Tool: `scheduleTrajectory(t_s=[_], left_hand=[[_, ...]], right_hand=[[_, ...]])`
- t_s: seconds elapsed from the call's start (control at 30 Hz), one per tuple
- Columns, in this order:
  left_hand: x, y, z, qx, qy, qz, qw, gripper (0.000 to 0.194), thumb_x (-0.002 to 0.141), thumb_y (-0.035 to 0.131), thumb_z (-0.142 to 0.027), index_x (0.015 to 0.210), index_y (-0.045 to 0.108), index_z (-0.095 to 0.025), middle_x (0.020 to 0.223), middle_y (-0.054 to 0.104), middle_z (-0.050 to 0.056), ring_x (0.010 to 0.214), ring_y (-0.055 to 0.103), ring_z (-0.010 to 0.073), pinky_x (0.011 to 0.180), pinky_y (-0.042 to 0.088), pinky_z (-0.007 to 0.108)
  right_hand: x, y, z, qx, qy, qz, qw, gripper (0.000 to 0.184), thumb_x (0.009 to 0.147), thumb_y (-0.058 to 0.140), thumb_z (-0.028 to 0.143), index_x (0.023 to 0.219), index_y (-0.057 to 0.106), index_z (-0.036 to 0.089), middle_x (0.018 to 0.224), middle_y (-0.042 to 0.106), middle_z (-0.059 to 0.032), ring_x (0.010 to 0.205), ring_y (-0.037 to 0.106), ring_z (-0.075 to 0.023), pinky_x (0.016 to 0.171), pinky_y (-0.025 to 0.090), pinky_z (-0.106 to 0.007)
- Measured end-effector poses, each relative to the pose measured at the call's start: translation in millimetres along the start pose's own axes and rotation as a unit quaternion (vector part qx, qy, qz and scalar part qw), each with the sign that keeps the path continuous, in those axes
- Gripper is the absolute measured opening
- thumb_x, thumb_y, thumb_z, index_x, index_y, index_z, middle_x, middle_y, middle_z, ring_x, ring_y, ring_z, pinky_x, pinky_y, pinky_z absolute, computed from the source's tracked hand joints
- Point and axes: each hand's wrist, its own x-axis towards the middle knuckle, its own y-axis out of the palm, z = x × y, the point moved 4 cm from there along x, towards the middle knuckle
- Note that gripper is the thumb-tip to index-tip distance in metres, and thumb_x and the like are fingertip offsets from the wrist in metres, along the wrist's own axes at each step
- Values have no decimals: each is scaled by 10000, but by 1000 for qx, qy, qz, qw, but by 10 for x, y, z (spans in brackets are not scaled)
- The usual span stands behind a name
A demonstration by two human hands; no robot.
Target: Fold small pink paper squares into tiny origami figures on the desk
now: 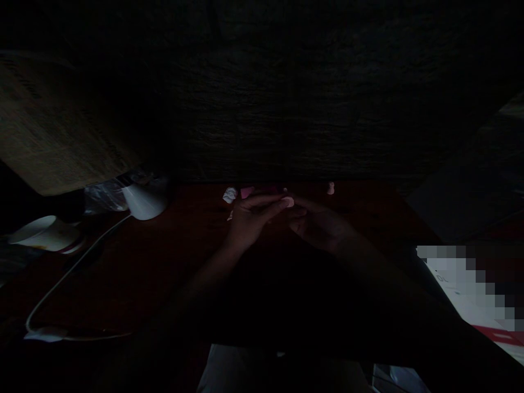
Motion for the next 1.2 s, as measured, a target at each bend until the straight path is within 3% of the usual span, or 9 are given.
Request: scheduleTrajectory(t_s=[0.27,0.5,0.67,0.77,0.93,1.07,1.2], left_hand=[[24,-15,30,-35,-3,-10,999,204,751,883,-419,766,818,-226,605,661,-25,507,496,80,533,440,237],[17,48,106,-83,-27,-10,996,185,695,914,-373,774,821,-233,676,700,-15,532,508,75,499,388,221],[8,62,117,-107,-23,-14,994,196,705,909,-377,775,806,-226,609,657,-30,526,507,76,517,399,222],[9,65,123,-115,-24,-20,993,205,708,906,-385,783,804,-224,603,652,-29,527,508,80,518,406,226],[7,94,115,-161,-29,-26,986,200,691,919,-360,781,803,-225,689,710,-17,539,507,69,496,395,206],[12,91,113,-174,-25,-16,984,241,704,917,-352,904,821,-258,766,744,-24,553,529,65,493,409,193],[16,79,95,-131,-4,25,991,234,733,905,-372,932,844,-266,889,791,20,649,629,105,530,461,219]], right_hand=[[-24,57,-20,48,20,6,999,185,761,844,63,805,709,180,711,671,88,489,485,14,464,379,-96],[0,57,-32,87,0,20,996,185,789,804,35,820,707,190,759,705,81,498,497,7,471,400,-105],[6,142,-98,70,-39,62,995,146,817,806,100,839,720,216,705,633,102,486,441,-11,621,511,-159],[5,155,-127,61,-55,66,994,121,834,793,126,818,721,222,736,639,88,513,449,-26,642,509,-181],[17,109,-88,59,-72,73,993,109,812,817,160,870,760,232,782,657,76,521,411,-30,576,453,-172],[34,65,-67,42,-77,55,995,150,784,842,180,905,780,244,808,664,74,517,386,-31,502,388,-172],[21,105,-98,9,-83,80,993,128,780,848,221,896,796,241,841,689,43,602,487,-63,607,484,-207]])
